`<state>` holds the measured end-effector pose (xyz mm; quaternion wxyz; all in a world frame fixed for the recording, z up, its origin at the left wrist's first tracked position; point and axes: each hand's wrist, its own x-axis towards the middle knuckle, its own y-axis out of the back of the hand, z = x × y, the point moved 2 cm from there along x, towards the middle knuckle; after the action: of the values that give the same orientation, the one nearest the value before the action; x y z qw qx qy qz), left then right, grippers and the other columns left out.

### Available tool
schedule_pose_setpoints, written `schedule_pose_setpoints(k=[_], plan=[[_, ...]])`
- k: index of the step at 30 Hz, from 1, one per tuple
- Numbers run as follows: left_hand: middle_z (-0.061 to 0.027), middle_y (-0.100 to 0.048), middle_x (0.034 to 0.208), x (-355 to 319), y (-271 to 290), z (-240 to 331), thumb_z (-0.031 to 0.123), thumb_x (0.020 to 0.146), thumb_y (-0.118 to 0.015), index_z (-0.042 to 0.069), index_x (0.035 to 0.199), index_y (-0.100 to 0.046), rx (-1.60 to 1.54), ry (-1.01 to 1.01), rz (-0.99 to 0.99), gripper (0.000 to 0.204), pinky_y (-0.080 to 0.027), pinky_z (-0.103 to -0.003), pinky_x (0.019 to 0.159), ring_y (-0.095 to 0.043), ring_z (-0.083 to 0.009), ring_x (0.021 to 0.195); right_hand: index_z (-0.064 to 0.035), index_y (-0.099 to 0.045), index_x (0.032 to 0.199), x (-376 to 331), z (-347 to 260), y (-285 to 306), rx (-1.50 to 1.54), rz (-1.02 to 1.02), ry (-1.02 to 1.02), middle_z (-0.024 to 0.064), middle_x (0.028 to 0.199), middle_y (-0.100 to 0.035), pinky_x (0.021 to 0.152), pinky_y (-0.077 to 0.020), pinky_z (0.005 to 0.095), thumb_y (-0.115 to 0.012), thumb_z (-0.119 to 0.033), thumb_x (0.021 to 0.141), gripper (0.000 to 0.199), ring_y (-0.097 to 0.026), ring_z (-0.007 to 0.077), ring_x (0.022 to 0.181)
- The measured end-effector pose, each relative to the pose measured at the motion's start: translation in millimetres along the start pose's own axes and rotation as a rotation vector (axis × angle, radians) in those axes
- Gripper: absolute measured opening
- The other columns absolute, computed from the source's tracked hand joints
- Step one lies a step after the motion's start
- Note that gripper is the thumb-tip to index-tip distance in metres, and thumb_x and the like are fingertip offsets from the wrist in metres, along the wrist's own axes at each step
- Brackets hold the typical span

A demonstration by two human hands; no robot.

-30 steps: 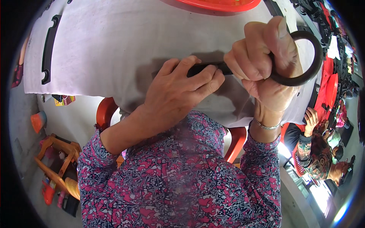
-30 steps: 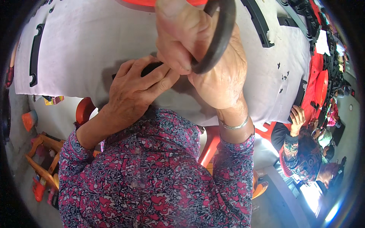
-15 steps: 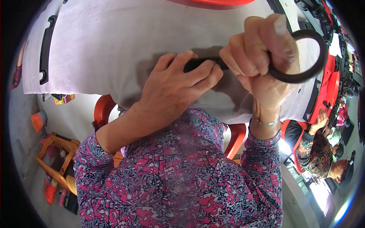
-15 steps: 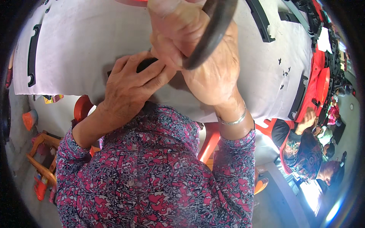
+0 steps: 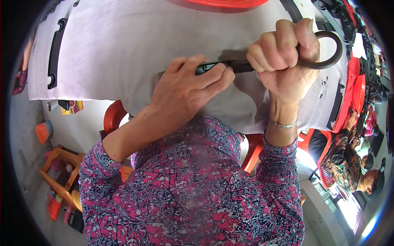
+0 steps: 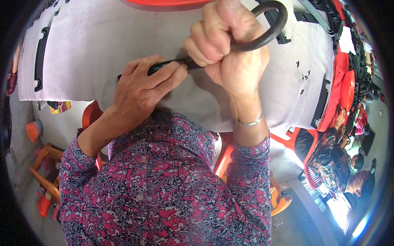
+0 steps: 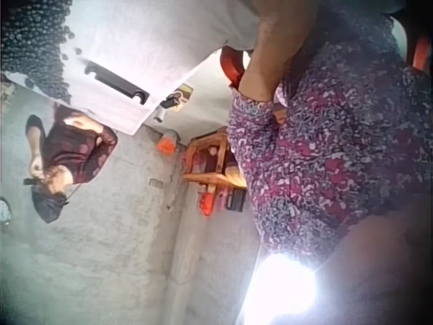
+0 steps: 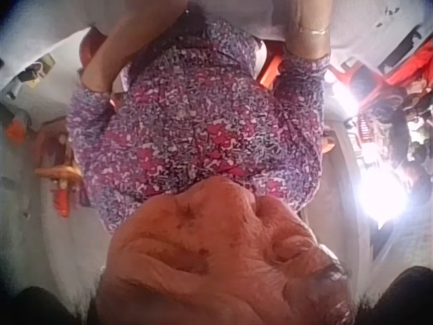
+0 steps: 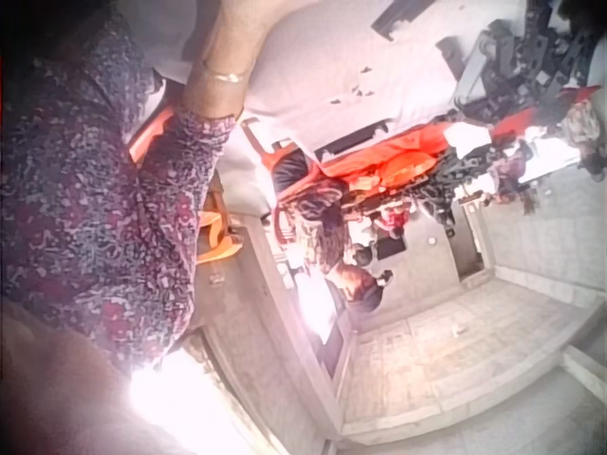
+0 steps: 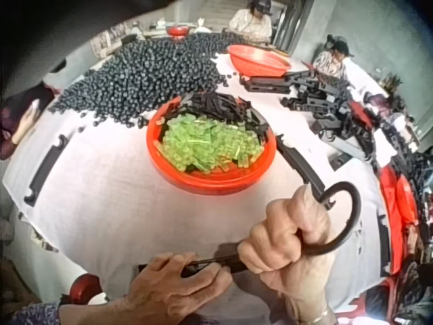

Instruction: Assembling small plastic components into a black housing unit using hands and a metal hook tool.

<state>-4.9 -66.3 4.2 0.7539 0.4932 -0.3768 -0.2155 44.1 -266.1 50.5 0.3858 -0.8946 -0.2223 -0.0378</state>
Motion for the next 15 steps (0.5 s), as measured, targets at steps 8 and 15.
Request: schedule_pose_setpoints(k=[8,15], plan=[[0.0052,-0.065,0.126,0.7,3.1,0.6,0.009,0.080,-0.063,0.017,0.131,-0.067,-0.027,-0.016,-0.020,0.052,-0.047,-0.038,0.090,-0.061,-0.0257,0.108,-0.0136,-0.034,0.074,-0.1,0.2,2.0,0.048,-0.038,0.043,-0.0048,0.068,-0.040,0.049,-0.0254,0.0267,-0.031,-0.034,0.115,0.045,-0.028,0.0078,0.050],[0.0050,-0.064,0.129,5.4,9.0,-0.4,0.009,0.080,-0.062,0.017,0.133,-0.067,-0.017,-0.027,-0.072,0.053,-0.047,-0.037,0.090,-0.061,-0.0258,0.110,-0.0126,-0.035,0.075,1.3,-1.8,4.7,0.008,-0.098,0.025,-0.0043,0.069,-0.041,0.049,-0.0258,0.0263,-0.030,-0.034,0.115,0.046,-0.028,0.0077,0.050]])
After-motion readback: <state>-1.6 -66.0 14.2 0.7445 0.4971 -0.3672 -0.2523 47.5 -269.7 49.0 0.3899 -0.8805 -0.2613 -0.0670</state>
